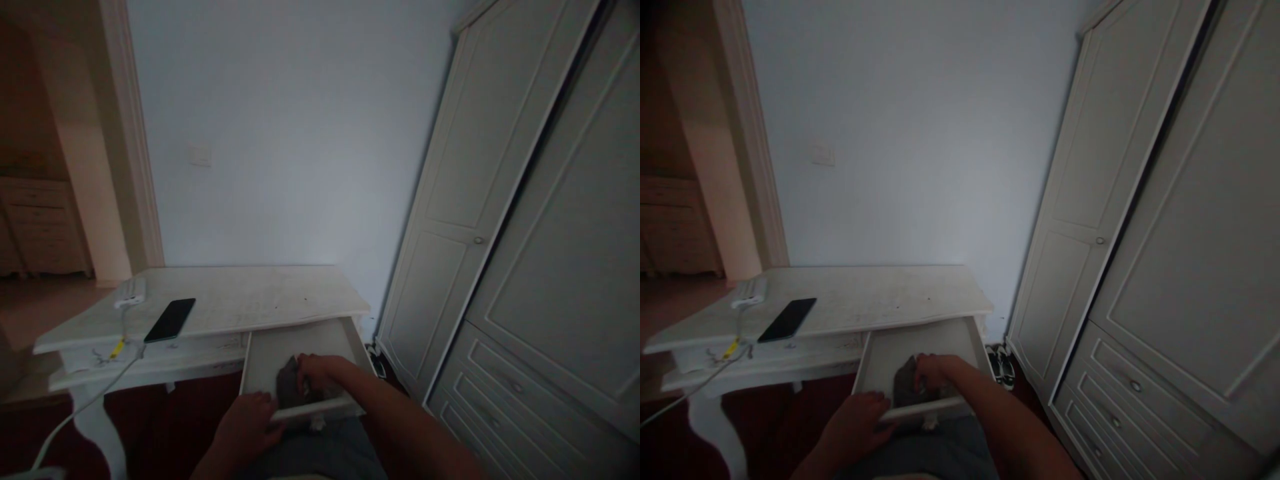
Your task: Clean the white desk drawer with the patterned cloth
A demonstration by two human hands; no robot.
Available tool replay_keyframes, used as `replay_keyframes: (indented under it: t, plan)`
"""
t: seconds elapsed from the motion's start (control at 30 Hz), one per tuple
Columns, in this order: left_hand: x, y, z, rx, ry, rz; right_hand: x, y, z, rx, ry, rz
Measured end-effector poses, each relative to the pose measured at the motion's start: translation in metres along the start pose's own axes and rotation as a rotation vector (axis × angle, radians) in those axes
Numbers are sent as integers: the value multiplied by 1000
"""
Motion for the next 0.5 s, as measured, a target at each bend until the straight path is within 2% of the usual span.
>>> replay_keyframes:
  t: [0.07,0.13,0.23,0.3,0.37,0.43,0.5]
  plan:
    - [0,-1,0,1,12,16,-35,1,-22,48,-107,-12]
    - [0,-2,1,8,20,24,-64,8,-36,31,-250,-22]
    - [3,-6,2,16,37,24,-81,16,-37,-31,-472,-19]
    - [5,-8,2,12,44,21,-70,19,-20,-73,-563,-5]
    - [8,-10,2,11,47,17,-44,19,8,-112,-567,11]
    - [9,-11,2,11,44,5,-8,17,37,-142,-450,21]
    - [9,-10,1,9,35,-11,29,12,58,-147,-213,27]
Point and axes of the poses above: each hand's wrist, its own z-axis towards the middle knuckle, its own y-axis out of the back of the hand, x = y × z, the point moved 8 cm from there along z, towards the middle knuckle, and after that the axes turned 15 degrees about -z, right-handed, at the moved point
